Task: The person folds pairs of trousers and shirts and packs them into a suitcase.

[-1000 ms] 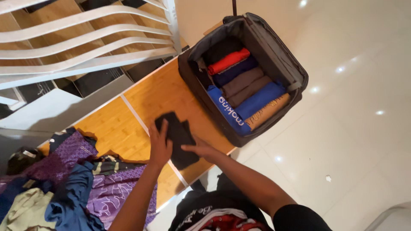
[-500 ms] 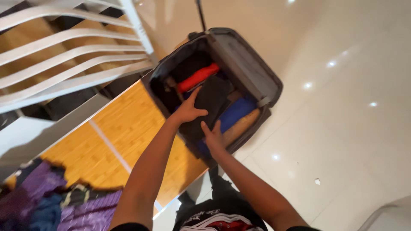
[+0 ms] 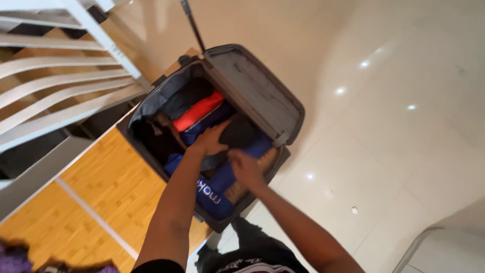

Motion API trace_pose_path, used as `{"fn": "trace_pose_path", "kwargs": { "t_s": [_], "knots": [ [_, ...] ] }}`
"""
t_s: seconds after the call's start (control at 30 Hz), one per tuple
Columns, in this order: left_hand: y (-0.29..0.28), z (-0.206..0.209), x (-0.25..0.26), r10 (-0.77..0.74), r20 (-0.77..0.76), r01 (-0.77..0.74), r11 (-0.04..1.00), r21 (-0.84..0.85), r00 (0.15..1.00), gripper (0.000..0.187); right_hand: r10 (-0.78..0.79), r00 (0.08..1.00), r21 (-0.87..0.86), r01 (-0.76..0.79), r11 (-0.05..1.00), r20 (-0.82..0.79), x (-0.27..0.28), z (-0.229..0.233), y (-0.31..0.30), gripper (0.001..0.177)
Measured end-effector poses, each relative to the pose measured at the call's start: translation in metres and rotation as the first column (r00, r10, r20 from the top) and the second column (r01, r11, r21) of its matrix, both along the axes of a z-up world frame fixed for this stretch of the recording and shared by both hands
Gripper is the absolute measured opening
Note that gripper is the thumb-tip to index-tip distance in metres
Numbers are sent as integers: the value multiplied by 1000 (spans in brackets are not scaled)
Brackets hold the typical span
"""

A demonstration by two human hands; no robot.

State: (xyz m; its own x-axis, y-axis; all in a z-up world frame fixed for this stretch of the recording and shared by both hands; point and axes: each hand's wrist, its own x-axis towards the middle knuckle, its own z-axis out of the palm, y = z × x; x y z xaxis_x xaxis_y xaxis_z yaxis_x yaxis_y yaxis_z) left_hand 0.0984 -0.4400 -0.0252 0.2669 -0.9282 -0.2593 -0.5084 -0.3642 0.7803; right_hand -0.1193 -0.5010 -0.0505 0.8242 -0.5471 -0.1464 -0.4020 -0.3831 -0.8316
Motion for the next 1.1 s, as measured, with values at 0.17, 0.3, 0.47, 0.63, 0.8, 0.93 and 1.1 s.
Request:
{"fn": "trace_pose_path", "kwargs": {
  "t_s": [0.17, 0.3, 0.47, 0.63, 0.8, 0.93, 1.1],
  "knots": [
    [-4, 32, -23, 87, 236, -154, 947, 281, 968, 119, 275, 961, -762, -165, 626, 17, 34, 63, -53, 63],
    [26, 48, -48, 155, 359, -288, 890, 354, 920, 109, 280, 917, -524, -394, 755, -285, 44, 56, -74, 70],
    [48, 38, -70, 125, 518, -253, 950, 183, 846, 89, 342, 838, -449, -523, 724, -425, 36, 41, -75, 89],
    [31, 48, -70, -4, 422, -239, 819, 522, 906, 87, 313, 816, -474, -548, 690, -487, 42, 31, -76, 89],
    [36, 46, -78, 18, 493, -283, 836, 469, 870, 86, 306, 753, -449, -612, 651, -582, 47, 25, -77, 93],
    [55, 40, -97, 15, 635, -273, 911, 310, 773, 85, 300, 747, -448, -616, 648, -593, 50, 27, -80, 95],
    [70, 59, -108, -43, 474, -202, 868, 454, 880, 87, 273, 726, -488, -646, 587, -631, 49, 21, -74, 96]
  ]
}}
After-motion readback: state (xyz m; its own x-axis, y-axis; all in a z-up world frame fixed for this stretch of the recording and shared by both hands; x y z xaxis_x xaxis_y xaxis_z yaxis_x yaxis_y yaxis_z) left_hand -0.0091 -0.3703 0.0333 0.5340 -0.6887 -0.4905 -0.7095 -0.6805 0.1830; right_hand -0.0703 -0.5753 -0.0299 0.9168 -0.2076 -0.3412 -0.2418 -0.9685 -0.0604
